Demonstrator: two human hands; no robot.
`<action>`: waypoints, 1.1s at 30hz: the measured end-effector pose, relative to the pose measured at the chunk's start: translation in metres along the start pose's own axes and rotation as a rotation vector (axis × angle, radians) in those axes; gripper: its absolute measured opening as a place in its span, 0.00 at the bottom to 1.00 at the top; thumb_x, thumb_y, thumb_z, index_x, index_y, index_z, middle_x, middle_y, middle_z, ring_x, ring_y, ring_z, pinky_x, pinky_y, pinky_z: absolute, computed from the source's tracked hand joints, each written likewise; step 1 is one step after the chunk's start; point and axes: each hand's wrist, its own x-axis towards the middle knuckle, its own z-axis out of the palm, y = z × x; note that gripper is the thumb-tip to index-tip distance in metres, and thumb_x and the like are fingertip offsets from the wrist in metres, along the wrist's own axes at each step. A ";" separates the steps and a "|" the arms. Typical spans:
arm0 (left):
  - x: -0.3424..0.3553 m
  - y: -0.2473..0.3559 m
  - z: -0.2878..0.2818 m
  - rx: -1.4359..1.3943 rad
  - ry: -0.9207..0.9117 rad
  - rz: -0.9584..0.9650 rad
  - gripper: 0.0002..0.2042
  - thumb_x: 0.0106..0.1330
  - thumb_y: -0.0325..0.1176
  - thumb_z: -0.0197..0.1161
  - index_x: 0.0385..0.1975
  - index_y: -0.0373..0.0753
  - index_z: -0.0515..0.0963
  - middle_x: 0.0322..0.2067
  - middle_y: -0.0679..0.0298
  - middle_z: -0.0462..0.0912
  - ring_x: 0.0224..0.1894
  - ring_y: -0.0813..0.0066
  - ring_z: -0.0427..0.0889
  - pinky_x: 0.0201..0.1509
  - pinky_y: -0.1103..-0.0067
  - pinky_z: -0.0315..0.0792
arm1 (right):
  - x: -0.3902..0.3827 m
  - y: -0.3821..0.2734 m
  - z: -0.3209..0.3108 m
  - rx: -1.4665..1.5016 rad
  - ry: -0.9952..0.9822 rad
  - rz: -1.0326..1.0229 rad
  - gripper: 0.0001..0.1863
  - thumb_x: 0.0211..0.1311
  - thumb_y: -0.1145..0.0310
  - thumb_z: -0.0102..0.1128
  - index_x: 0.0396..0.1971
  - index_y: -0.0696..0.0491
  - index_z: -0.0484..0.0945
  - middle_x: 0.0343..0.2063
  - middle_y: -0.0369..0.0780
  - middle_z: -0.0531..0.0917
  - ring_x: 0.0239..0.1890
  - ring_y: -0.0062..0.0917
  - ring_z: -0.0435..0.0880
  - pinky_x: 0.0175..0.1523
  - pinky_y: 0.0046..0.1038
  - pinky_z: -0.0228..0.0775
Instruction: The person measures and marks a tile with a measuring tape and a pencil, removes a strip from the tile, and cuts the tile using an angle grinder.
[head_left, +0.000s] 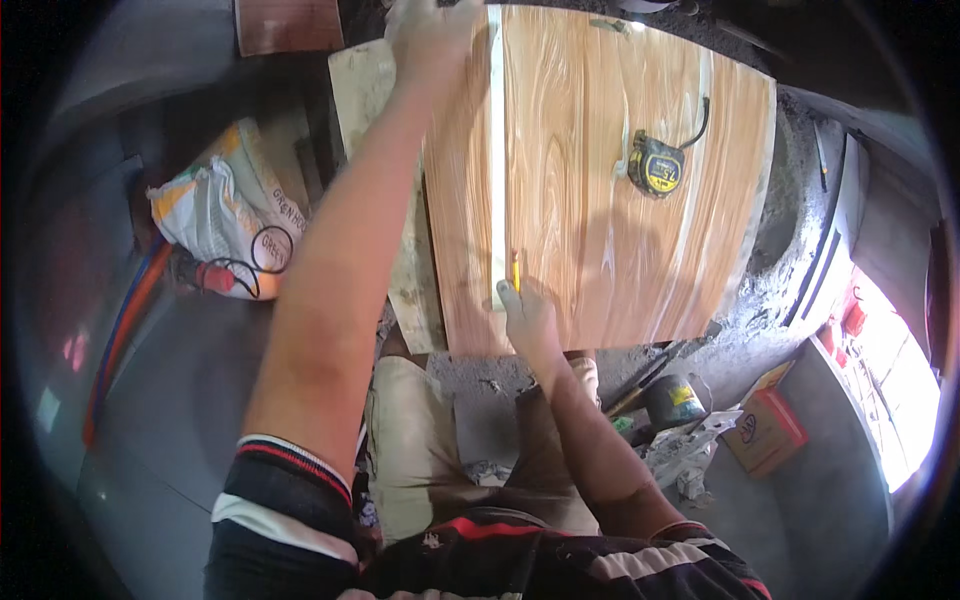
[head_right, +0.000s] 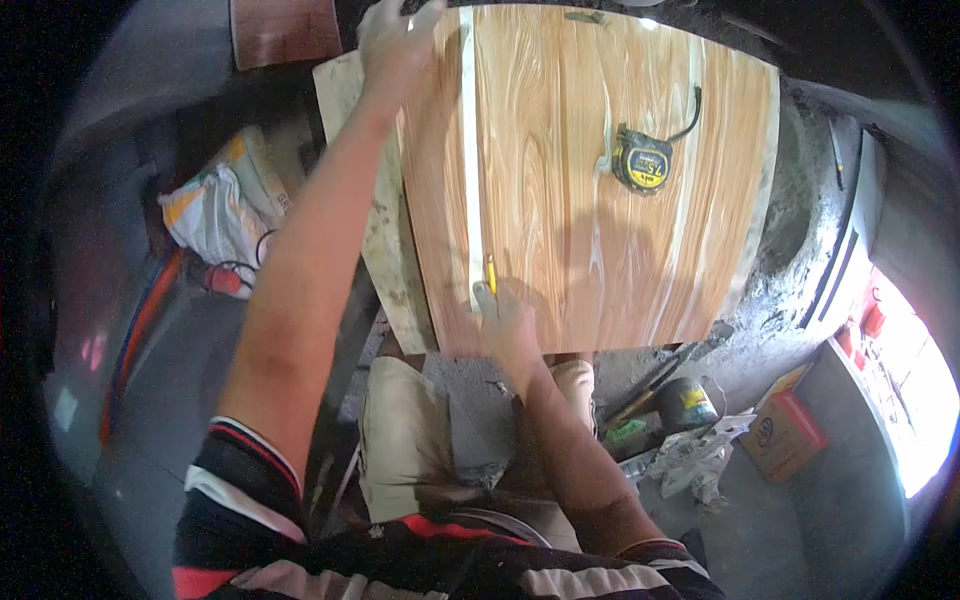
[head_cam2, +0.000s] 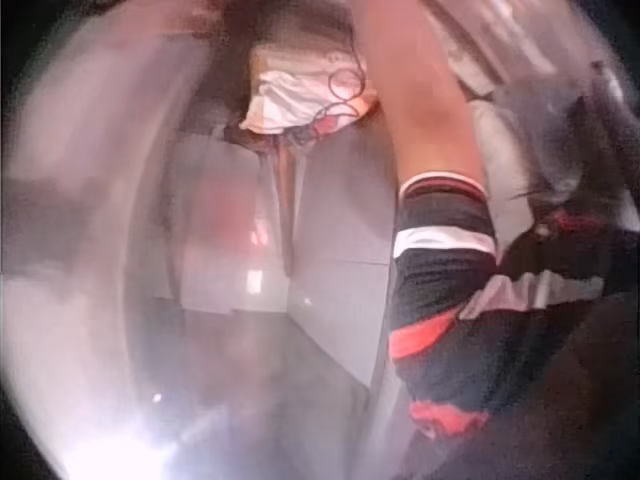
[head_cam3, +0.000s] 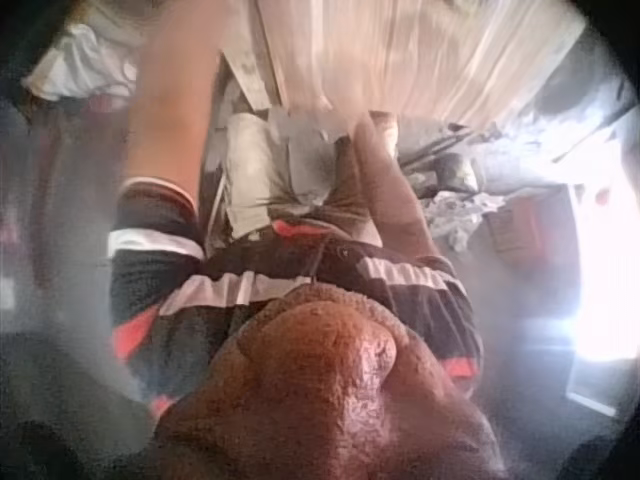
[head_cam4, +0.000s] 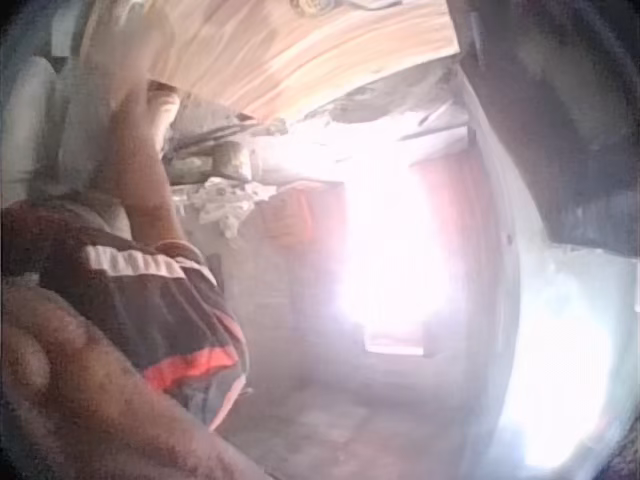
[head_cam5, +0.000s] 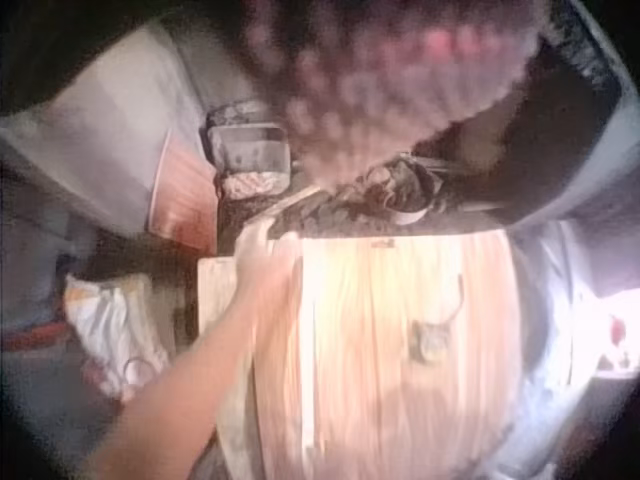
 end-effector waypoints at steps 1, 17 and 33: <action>-0.003 -0.001 -0.017 0.029 -0.001 -0.012 0.27 0.68 0.52 0.63 0.56 0.33 0.78 0.52 0.41 0.81 0.57 0.44 0.78 0.64 0.61 0.69 | -0.003 -0.023 -0.003 0.072 -0.058 0.058 0.22 0.79 0.55 0.51 0.54 0.60 0.79 0.34 0.43 0.91 0.28 0.27 0.88 0.37 0.27 0.79; -0.332 0.143 -0.124 -0.478 -0.472 -0.986 0.18 0.74 0.41 0.59 0.51 0.31 0.79 0.49 0.53 0.83 0.54 0.65 0.82 0.59 0.70 0.74 | 0.029 -0.035 -0.076 0.239 -0.029 -0.220 0.17 0.75 0.60 0.51 0.34 0.59 0.80 0.29 0.40 0.84 0.27 0.22 0.82 0.32 0.26 0.73; -0.382 0.149 -0.094 -0.305 -0.115 -0.778 0.13 0.74 0.37 0.60 0.34 0.32 0.81 0.25 0.57 0.82 0.28 0.63 0.84 0.34 0.68 0.76 | 0.095 -0.026 -0.077 -0.034 0.163 -0.220 0.16 0.63 0.61 0.68 0.36 0.62 0.80 0.20 0.39 0.81 0.19 0.21 0.81 0.22 0.28 0.74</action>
